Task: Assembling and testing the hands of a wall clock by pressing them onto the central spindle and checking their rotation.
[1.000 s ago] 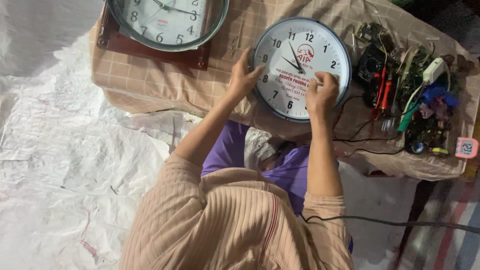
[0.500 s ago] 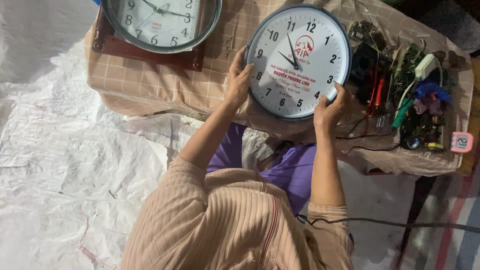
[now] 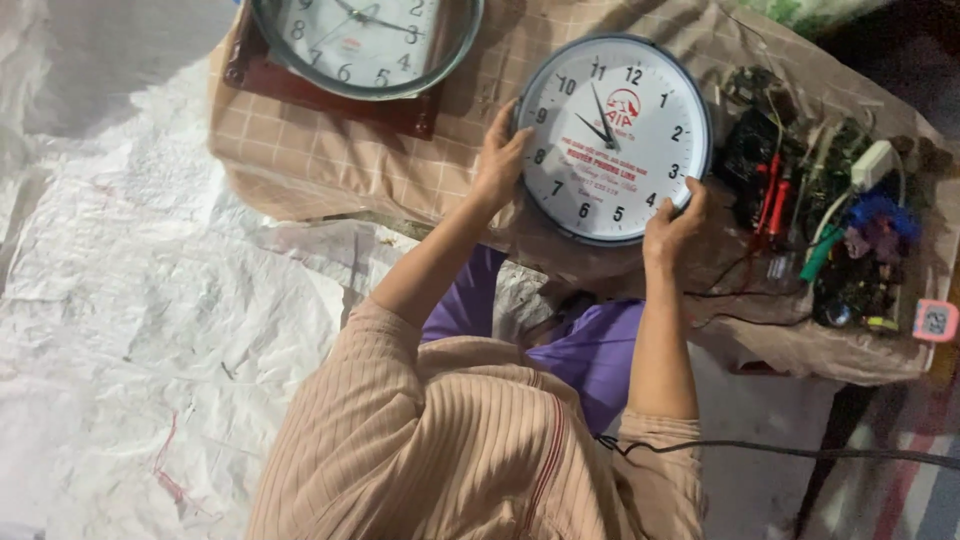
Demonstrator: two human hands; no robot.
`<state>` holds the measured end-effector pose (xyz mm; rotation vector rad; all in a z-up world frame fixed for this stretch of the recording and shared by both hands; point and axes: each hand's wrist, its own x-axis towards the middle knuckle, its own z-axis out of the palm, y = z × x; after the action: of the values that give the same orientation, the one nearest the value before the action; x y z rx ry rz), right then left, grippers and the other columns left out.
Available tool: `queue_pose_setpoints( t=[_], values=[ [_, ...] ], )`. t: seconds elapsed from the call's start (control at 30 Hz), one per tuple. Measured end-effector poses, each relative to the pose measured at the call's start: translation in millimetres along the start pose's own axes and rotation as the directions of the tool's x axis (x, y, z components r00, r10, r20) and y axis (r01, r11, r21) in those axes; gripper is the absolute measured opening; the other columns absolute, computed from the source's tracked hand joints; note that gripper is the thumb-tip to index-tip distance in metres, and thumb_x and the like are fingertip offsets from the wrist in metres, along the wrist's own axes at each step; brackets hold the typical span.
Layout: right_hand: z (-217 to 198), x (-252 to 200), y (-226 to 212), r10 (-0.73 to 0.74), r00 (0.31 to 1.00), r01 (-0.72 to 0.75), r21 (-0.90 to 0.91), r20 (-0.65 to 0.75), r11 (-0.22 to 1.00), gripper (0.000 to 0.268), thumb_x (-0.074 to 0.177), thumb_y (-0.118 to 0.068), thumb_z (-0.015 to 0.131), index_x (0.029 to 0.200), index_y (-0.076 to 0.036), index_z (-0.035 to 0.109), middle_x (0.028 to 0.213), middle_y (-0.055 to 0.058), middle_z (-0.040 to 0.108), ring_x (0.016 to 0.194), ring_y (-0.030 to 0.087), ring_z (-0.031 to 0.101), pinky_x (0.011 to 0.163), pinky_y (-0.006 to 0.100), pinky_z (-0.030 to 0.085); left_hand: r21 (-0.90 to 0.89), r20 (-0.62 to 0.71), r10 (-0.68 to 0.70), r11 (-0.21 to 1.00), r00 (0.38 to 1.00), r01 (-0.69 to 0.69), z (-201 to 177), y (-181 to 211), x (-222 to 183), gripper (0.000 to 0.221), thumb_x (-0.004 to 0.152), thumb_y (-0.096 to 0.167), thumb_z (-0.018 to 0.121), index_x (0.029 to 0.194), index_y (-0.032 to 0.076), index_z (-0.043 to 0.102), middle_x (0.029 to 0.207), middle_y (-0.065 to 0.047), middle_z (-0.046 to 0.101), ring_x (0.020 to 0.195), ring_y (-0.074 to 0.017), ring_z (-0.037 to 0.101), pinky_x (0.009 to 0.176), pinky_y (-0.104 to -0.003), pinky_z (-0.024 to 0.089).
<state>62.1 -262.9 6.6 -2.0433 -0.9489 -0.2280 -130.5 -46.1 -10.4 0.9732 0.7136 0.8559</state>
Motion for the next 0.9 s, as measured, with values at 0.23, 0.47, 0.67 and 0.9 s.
queue_pose_setpoints(
  t=[0.23,0.47,0.67,0.9],
  values=[
    [17.0,0.7,42.9,0.057,0.998,-0.061,-0.133,-0.039,0.989,0.036,0.100,-0.008,0.070,0.134,-0.013,0.060,0.120,0.028,0.068,0.113,0.047,0.066,0.094,0.056,0.052,0.068,-0.028,0.123,0.990,0.992,-0.121,-9.5,-15.4,-10.8,0.061,0.103,0.030,0.071,0.155,0.010,0.046,0.153,-0.023,0.050,0.146,-0.0387,0.043,0.120,-0.054,0.036],
    [-29.1,-4.7,-13.0,-0.144,0.985,0.132,-0.117,-0.099,0.984,0.031,0.097,-0.006,0.071,0.127,-0.002,0.067,0.117,0.025,0.066,0.103,0.046,0.066,0.083,0.051,0.058,0.786,0.126,0.570,0.442,0.812,-0.432,-62.0,0.2,-16.1,0.045,0.093,0.028,0.074,0.136,0.018,0.063,0.116,-0.012,0.073,0.107,-0.0337,0.067,0.093,-0.039,0.055],
    [-41.6,-7.6,-14.5,-0.255,0.963,0.247,-0.089,-0.087,0.965,0.032,0.093,0.003,0.073,0.125,0.003,0.066,0.115,0.024,0.061,0.100,0.046,0.062,0.083,0.051,0.057,0.962,0.087,0.461,0.190,0.883,-0.194,-58.1,43.9,-25.9,0.024,0.094,0.027,0.064,0.118,0.026,0.066,0.114,-0.004,0.054,0.092,-0.0324,0.068,0.078,-0.041,0.060],
    [-41.0,-15.9,-36.3,-0.182,0.983,0.181,-0.074,-0.017,0.981,0.027,0.089,0.012,0.065,0.115,0.005,0.067,0.128,0.022,0.053,0.111,0.038,0.057,0.090,0.044,0.058,0.881,-0.191,0.254,0.471,0.948,0.052,-47.4,12.3,40.1,0.040,0.101,0.044,0.042,0.123,0.011,0.048,0.107,-0.019,0.067,0.087,-0.0375,0.069,0.074,-0.049,0.057]
  ],
)
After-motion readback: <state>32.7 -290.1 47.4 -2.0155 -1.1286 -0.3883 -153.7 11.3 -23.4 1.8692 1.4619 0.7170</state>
